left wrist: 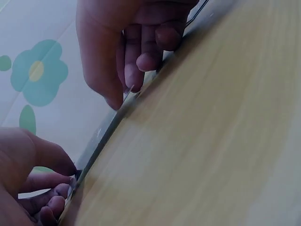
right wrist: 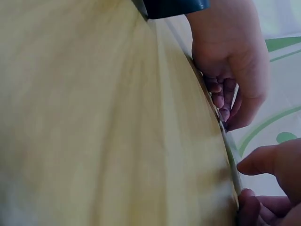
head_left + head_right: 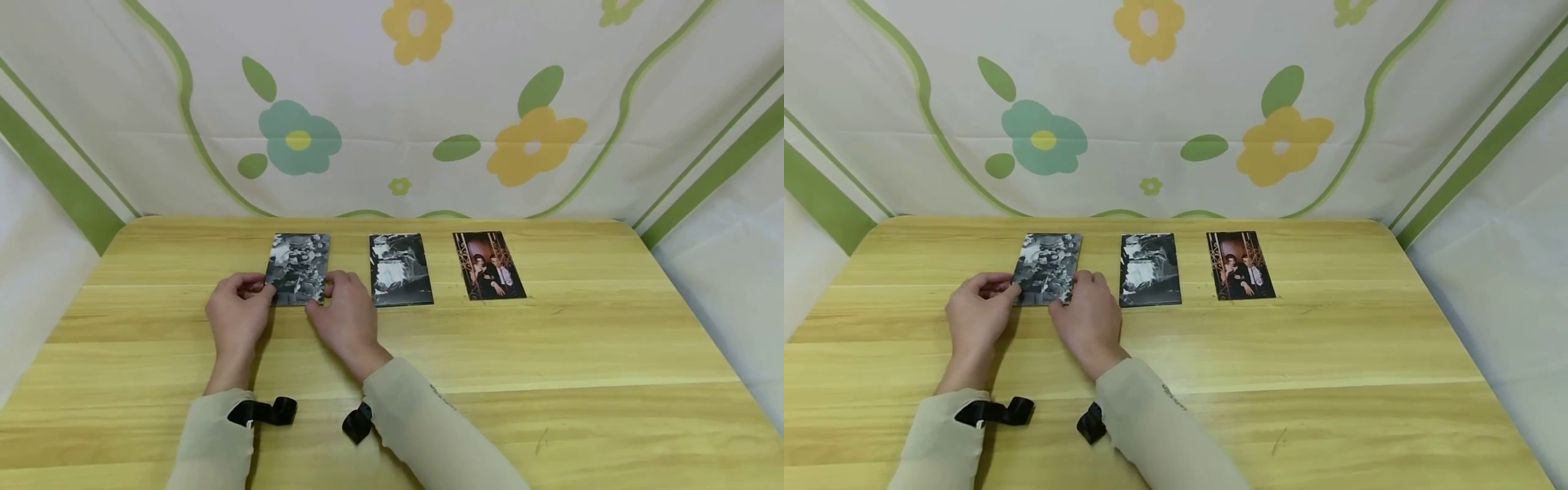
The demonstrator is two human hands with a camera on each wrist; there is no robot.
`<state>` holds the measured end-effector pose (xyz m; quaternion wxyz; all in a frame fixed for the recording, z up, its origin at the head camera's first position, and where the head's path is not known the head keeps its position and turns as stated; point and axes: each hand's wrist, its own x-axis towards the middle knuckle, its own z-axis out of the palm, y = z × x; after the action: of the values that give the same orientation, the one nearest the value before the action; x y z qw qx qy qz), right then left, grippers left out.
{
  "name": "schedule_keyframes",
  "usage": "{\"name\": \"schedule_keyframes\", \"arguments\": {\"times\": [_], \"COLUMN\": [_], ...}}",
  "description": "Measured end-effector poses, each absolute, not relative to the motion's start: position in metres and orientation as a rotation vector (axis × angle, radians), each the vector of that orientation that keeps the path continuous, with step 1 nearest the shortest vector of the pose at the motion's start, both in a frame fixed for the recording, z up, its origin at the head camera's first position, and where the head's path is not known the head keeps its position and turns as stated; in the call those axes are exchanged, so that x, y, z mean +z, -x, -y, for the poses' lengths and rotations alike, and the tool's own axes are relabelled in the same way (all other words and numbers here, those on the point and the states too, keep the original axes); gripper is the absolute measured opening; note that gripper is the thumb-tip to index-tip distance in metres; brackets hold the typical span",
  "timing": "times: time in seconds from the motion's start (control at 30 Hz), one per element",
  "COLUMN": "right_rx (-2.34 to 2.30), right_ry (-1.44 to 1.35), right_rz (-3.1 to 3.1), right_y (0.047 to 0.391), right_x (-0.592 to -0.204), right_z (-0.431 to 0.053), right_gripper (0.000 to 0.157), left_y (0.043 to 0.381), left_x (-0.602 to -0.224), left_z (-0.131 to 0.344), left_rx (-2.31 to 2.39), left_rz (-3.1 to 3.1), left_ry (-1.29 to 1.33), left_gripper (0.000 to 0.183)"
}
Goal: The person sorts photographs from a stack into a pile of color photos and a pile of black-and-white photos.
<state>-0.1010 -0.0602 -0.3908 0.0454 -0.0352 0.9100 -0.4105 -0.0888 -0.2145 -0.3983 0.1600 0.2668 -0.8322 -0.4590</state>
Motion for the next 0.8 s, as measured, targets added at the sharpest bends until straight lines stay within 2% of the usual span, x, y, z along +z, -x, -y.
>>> {"name": "schedule_keyframes", "arguments": {"times": [0.27, 0.8], "right_rx": [-1.076, -1.047], "right_ry": [0.162, 0.198], "right_rz": [-2.796, -2.849], "right_y": [0.1025, 0.1051], "right_x": [-0.3883, -0.3918], "right_z": [0.0596, 0.0586], "right_gripper": [0.05, 0.048], "left_y": [0.0896, 0.0911], "left_x": [-0.4009, -0.4037], "left_z": [0.2143, 0.2119], "left_rx": [-1.247, -1.207], "left_rz": [2.4, 2.406], "left_ry": [-0.728, -0.691], "left_gripper": [0.025, 0.024]}}
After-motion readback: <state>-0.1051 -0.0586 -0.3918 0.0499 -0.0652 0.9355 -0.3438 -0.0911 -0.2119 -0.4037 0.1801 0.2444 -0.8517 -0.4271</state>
